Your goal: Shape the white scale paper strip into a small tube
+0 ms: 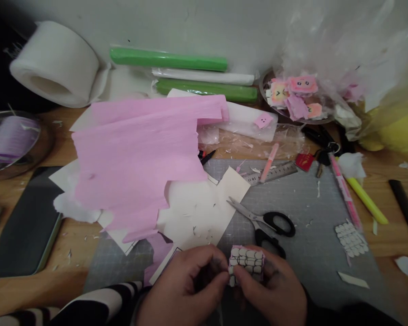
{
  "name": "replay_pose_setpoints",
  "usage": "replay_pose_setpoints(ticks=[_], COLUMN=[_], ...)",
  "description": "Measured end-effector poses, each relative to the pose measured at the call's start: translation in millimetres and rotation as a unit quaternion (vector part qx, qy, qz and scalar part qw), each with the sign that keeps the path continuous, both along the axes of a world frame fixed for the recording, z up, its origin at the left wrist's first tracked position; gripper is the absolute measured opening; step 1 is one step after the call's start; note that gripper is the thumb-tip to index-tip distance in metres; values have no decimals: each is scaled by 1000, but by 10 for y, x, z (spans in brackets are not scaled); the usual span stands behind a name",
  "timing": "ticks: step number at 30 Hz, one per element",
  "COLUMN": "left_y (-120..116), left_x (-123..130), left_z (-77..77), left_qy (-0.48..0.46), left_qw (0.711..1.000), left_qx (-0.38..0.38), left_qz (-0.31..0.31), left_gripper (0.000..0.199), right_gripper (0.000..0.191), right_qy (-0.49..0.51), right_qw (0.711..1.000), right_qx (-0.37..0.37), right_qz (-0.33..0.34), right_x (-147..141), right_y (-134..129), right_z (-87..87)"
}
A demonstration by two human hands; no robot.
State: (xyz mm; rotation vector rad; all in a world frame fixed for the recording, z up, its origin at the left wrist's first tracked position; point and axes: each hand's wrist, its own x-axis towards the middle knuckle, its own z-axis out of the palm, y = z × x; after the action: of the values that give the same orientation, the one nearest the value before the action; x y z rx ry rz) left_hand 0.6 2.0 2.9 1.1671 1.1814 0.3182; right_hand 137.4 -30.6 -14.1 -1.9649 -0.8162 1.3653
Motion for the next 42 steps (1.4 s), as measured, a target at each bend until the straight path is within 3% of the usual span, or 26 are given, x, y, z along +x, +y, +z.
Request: replay_pose_setpoints(ticks=[8, 23, 32, 42], left_y=[22, 46, 10, 21], left_x=[1, 10, 13, 36], left_z=[-13, 6, -30, -34], left_qy=[16, 16, 3, 23], left_qw=[999, 1000, 1000, 999], left_qx=[10, -23, -18, -31], left_qz=[-32, -14, -12, -18], left_gripper=[13, 16, 9, 6], right_gripper=[20, 24, 21, 16], right_qy=[20, 39, -52, -108], right_qw=[999, 997, 992, 989], right_qx=[-7, -4, 34, 43], right_qz=[37, 61, 112, 89], right_x=[80, 120, 150, 41], right_y=[-53, -101, -112, -74], right_z=[-73, -136, -181, -59])
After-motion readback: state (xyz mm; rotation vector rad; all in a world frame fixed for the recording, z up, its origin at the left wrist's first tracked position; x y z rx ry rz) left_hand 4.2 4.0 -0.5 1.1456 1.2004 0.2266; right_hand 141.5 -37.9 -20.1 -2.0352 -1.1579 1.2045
